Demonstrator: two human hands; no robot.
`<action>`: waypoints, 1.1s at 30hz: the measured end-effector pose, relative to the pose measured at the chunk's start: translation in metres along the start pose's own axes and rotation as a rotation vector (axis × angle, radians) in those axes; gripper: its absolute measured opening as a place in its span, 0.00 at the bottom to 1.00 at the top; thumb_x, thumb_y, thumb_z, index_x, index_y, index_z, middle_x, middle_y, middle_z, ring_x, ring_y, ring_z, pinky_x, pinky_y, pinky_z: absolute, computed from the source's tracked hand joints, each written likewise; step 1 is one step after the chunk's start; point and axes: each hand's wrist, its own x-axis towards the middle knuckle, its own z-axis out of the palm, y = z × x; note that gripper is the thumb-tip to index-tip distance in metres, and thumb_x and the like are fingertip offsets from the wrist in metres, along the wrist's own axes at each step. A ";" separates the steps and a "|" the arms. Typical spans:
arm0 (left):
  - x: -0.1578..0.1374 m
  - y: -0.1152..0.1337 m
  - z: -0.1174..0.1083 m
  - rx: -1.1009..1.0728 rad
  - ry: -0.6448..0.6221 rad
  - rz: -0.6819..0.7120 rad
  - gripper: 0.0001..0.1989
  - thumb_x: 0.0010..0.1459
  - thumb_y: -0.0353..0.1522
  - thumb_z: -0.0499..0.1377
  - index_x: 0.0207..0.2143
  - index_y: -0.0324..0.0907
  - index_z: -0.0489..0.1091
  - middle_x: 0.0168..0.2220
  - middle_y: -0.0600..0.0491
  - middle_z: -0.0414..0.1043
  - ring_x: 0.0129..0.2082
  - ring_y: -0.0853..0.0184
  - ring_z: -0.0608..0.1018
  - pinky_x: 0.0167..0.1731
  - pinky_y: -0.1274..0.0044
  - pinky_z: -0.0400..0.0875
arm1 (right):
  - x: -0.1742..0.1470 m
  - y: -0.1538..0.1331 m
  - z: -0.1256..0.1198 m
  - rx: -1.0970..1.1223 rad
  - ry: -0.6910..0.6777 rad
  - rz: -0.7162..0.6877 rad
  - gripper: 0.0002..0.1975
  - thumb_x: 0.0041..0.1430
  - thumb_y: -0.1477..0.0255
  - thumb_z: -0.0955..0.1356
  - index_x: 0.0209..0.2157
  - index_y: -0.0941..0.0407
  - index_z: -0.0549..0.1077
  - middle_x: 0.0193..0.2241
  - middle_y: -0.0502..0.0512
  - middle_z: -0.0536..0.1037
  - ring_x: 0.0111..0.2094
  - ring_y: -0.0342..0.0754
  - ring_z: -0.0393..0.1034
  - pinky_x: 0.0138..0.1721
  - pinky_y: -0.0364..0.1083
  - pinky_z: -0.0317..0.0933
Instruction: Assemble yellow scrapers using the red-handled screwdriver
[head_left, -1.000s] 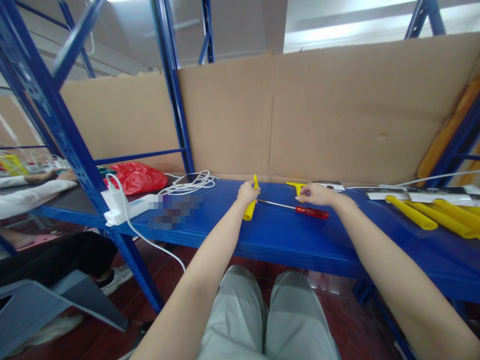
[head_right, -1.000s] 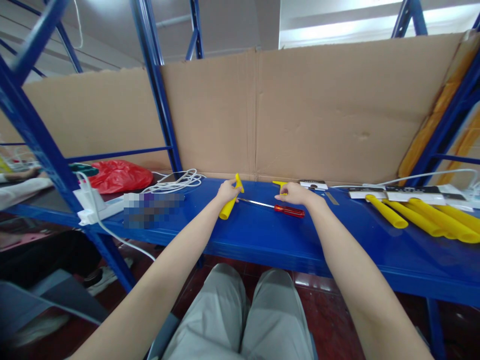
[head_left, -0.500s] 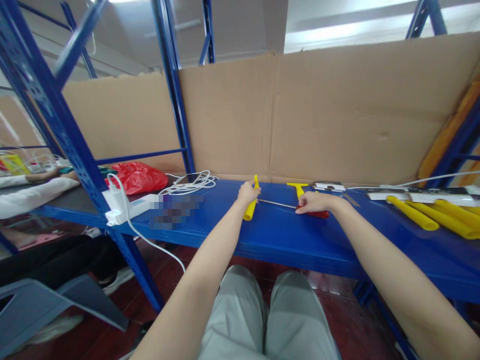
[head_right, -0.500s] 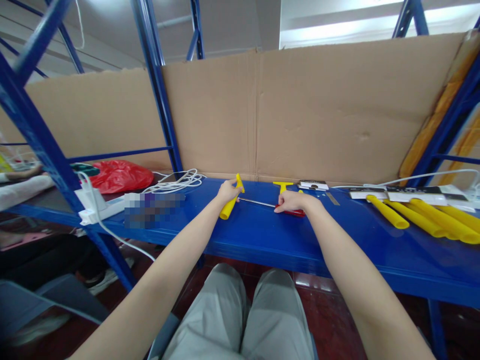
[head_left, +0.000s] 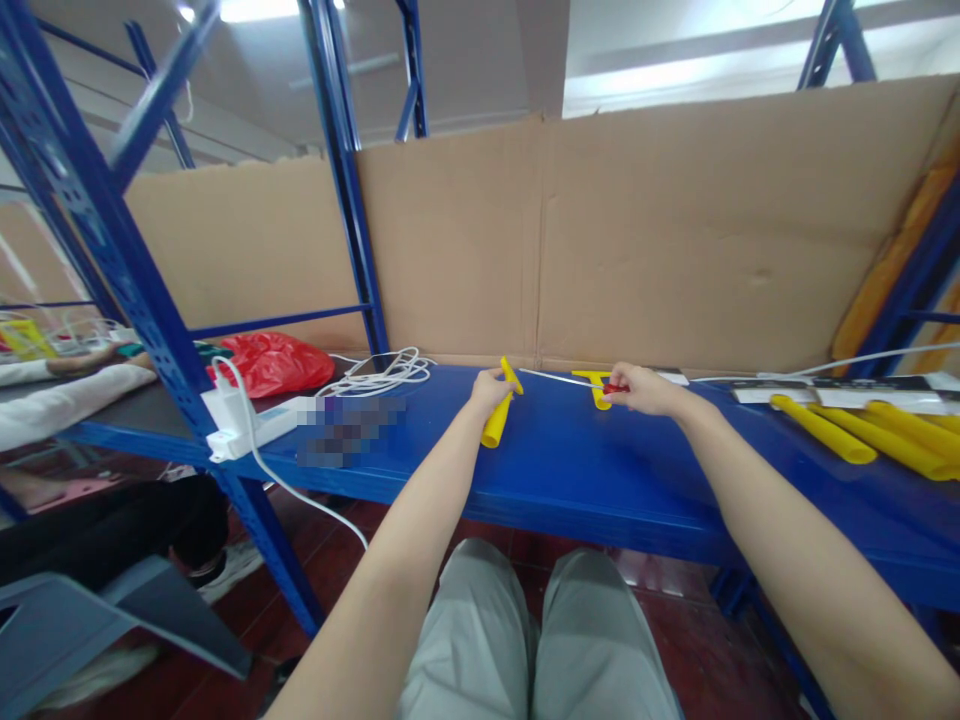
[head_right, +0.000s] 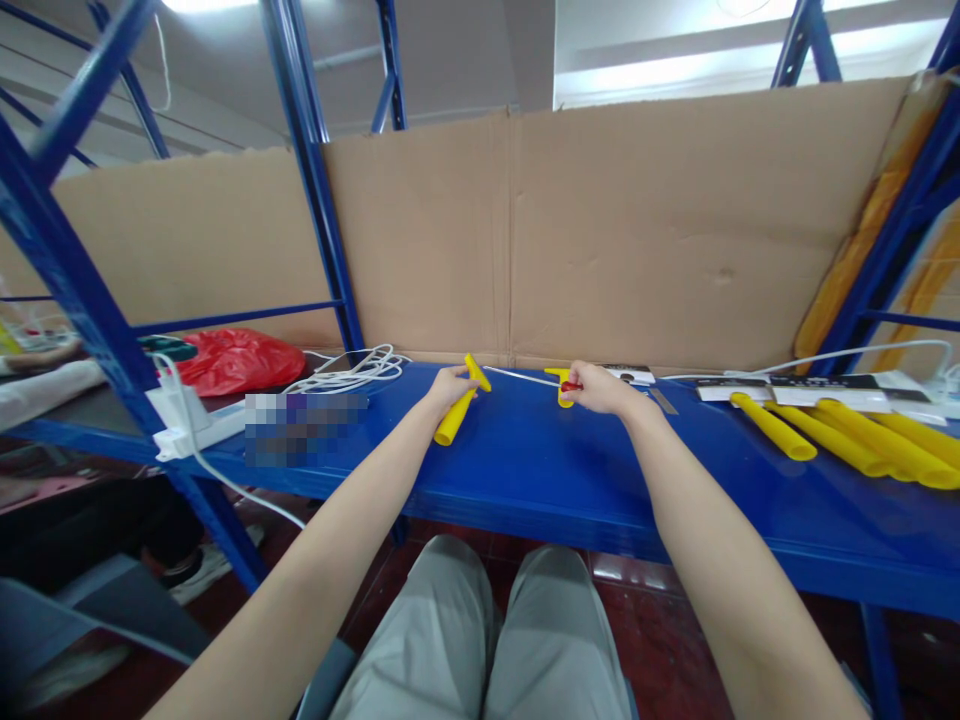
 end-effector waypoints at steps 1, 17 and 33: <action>0.000 0.000 0.001 0.006 -0.017 0.016 0.25 0.54 0.22 0.61 0.55 0.38 0.69 0.35 0.47 0.80 0.26 0.70 0.80 0.25 0.83 0.71 | 0.001 0.000 0.001 -0.015 0.020 -0.024 0.10 0.51 0.69 0.69 0.27 0.53 0.61 0.26 0.52 0.75 0.29 0.46 0.69 0.29 0.43 0.59; -0.001 0.002 0.001 0.045 -0.076 0.068 0.23 0.55 0.21 0.59 0.54 0.35 0.70 0.34 0.46 0.79 0.25 0.72 0.79 0.24 0.84 0.70 | 0.003 0.001 0.003 -0.102 0.051 -0.045 0.06 0.52 0.71 0.67 0.31 0.53 0.64 0.32 0.55 0.77 0.33 0.49 0.70 0.32 0.44 0.59; 0.002 -0.001 0.004 0.081 -0.097 0.123 0.24 0.54 0.20 0.58 0.55 0.34 0.69 0.37 0.44 0.79 0.24 0.72 0.78 0.22 0.84 0.68 | -0.002 -0.010 0.000 -0.112 0.035 -0.009 0.09 0.53 0.73 0.68 0.29 0.53 0.61 0.30 0.55 0.75 0.32 0.48 0.70 0.32 0.44 0.59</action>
